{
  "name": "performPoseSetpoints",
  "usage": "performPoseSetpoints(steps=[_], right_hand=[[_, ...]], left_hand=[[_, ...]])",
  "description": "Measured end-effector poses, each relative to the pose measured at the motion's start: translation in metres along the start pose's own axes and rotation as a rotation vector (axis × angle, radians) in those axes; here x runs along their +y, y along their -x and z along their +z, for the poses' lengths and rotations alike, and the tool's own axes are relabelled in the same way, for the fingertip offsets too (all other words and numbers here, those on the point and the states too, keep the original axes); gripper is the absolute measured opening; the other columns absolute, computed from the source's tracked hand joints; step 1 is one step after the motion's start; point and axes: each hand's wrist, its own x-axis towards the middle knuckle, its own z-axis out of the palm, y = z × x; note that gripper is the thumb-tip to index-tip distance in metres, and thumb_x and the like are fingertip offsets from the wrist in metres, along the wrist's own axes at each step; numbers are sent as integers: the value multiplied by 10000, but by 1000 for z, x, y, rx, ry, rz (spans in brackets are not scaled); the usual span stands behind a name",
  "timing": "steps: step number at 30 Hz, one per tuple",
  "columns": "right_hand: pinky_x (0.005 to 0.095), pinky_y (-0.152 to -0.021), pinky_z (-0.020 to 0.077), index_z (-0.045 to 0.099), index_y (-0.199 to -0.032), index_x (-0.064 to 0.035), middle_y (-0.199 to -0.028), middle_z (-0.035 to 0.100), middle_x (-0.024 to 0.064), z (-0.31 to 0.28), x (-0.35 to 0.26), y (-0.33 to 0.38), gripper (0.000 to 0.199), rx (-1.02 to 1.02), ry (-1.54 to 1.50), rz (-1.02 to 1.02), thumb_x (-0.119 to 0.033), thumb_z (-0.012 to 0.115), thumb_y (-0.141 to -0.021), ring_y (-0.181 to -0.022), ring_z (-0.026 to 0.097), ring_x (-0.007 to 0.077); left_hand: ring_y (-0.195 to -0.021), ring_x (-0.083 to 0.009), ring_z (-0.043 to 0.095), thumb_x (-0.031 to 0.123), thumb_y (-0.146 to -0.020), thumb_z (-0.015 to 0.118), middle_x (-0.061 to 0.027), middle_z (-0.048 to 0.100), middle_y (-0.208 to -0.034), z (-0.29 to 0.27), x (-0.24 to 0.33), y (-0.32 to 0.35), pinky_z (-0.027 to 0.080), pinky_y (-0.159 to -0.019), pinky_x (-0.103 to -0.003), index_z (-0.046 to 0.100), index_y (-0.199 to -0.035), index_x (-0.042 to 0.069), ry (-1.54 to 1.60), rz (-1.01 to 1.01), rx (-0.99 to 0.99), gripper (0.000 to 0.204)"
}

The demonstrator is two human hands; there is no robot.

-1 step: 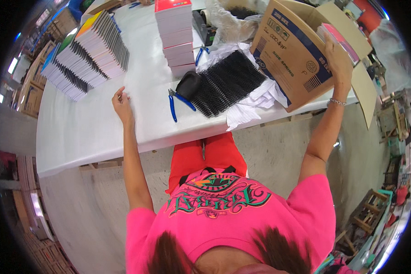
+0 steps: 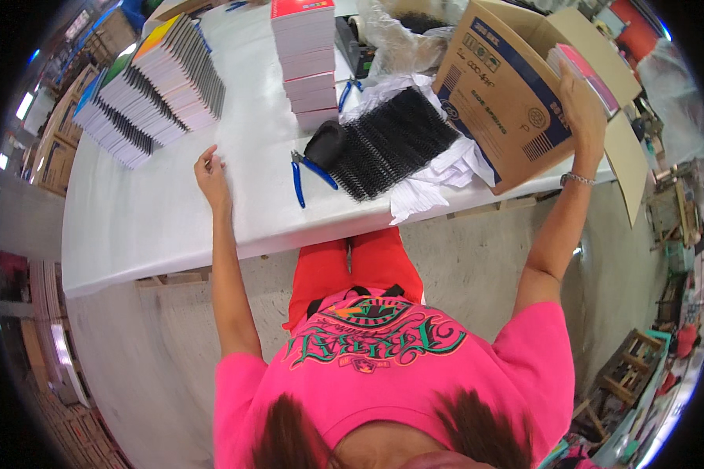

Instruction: The person assembles spiral-bound notebooks by inserting black spiral coils into red notebook covers and trimming the excess with pliers. They handle multiple notebooks one at a time, placing finished units on the table.

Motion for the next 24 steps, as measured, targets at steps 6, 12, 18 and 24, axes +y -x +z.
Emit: performPoseSetpoints(steps=[6,12,18,24], right_hand=[[536,-869,482,574,-1327,-192,-1025,700,194,11,-3,4,475,9,170,-37,-420,286,-1026,-968,661,421],[475,-861,475,685,-1159,-81,-1069,690,161,-14,-47,30,296,253,-25,27,-229,489,-993,-959,662,353],[431,-923,421,691,-1045,-69,-1031,659,136,63,-125,107,268,309,-716,-553,-78,727,-780,-991,601,335],[578,-1138,186,358,-1508,-185,-1522,319,229,147,-215,204,799,-199,-773,-592,-240,702,-789,-1407,279,459]], left_hand=[[-809,-110,566,70,-982,534,-54,617,-1069,-9,1,0,500,-781,-262,663,-1152,40,46,-35,-14,216],[-786,-114,567,98,-978,553,-51,649,-1044,-8,0,3,489,-779,-268,677,-1140,51,43,-25,-26,209],[-974,-195,619,303,-931,659,-81,655,-1104,24,21,32,457,-909,-355,684,-1204,150,-251,119,-300,314],[-1312,-299,445,522,-925,588,-123,558,-1309,90,59,87,168,-1109,-637,529,-1387,154,-441,143,-462,594]])
